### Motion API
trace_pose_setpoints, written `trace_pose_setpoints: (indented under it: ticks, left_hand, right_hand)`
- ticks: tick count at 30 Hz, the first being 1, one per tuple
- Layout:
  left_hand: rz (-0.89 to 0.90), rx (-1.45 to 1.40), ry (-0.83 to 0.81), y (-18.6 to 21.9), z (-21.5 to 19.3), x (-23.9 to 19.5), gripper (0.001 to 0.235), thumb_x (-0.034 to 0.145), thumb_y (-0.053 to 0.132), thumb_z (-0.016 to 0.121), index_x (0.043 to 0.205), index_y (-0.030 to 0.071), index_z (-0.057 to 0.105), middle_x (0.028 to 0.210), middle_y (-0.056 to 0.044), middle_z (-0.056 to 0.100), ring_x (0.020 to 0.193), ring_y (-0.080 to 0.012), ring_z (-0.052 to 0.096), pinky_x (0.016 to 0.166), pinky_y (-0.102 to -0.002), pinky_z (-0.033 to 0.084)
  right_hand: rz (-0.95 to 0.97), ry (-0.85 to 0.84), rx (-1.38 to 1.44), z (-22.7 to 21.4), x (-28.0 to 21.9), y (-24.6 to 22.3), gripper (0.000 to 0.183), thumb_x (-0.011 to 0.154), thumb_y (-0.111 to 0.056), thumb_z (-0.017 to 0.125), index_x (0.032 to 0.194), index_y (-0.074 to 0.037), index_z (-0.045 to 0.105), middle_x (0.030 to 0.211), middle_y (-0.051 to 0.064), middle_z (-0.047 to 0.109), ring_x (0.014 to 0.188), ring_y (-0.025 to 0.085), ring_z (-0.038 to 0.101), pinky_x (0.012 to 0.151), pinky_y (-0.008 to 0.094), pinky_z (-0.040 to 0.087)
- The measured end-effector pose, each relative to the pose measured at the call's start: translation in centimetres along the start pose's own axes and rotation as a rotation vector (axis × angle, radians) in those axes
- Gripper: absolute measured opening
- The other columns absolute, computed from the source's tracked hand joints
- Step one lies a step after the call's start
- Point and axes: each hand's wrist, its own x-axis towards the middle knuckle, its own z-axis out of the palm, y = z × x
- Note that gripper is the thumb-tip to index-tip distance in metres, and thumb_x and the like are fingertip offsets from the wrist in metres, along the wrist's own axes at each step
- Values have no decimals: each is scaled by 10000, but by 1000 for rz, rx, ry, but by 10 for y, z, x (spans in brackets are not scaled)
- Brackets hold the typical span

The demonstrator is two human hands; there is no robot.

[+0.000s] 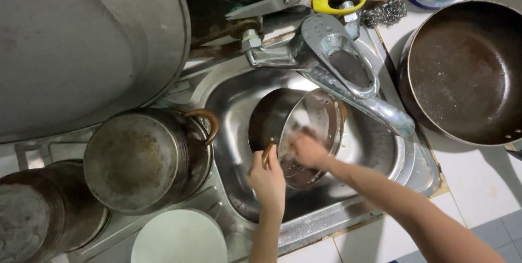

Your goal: The person washes a small metal pot under running water in a kitchen sink, rinsing it thoroughly. They then place the pot aside and pick up a larger metal pot, rinsing it under the tap and scrubbing the interior with a steel wool scrubber before rinsing again.

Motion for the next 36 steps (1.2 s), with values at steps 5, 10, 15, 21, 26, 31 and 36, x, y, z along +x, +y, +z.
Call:
trace_pose_setpoints:
  ticks: [5,10,15,21,26,31,36]
  left_hand:
    - [87,59,31,-4,7,-8,269,941,255,738,797,37,675,655,-165,686,617,-314,712,528,-399,520]
    - [46,-1,-13,1,5,-6,252,936,251,729,805,43,674,633,-152,683,571,-289,717,506,-393,514]
    - [117,-2,4,4,4,-8,235,940,244,725,831,42,677,659,-132,693,598,-267,732,504,-357,526]
    - [70,10,39,5,4,-8,248,945,235,733,802,40,677,596,-126,645,525,-265,680,497,-373,484]
    - [-5,32,-42,-2,4,-8,260,959,251,712,812,39,683,608,-125,657,545,-257,688,520,-374,496]
    - [37,-19,-17,0,3,-6,241,960,248,708,845,38,688,641,-121,672,563,-253,696,531,-373,504]
    - [113,41,-24,-3,5,-8,224,949,248,722,862,42,705,654,-120,683,580,-244,703,531,-359,506]
  right_hand:
    - [647,-228,1385,27,-28,-53,394,990,-350,680,988,44,674,953,249,665,776,315,586,630,438,411]
    - [30,-232,687,-33,-52,-17,241,904,-173,697,1120,-67,687,1130,158,704,1006,247,704,920,378,542]
    - [388,-45,1823,-35,-61,96,224,879,-12,662,1065,-128,619,1206,91,673,1182,261,615,1092,533,458]
    - [88,-369,-312,-38,-62,6,232,888,-156,671,1117,-132,639,1122,150,660,1124,324,601,1006,594,395]
    - [388,-54,789,-2,-69,-62,260,854,-174,682,1080,-52,719,989,147,749,933,329,728,850,425,556]
    - [386,-224,791,-44,-65,-37,335,828,-110,703,1161,-91,681,986,166,697,891,379,659,833,466,487]
    - [-163,-424,-314,-85,-10,20,292,786,-119,719,1066,-158,790,1178,84,672,1176,267,575,1022,481,418]
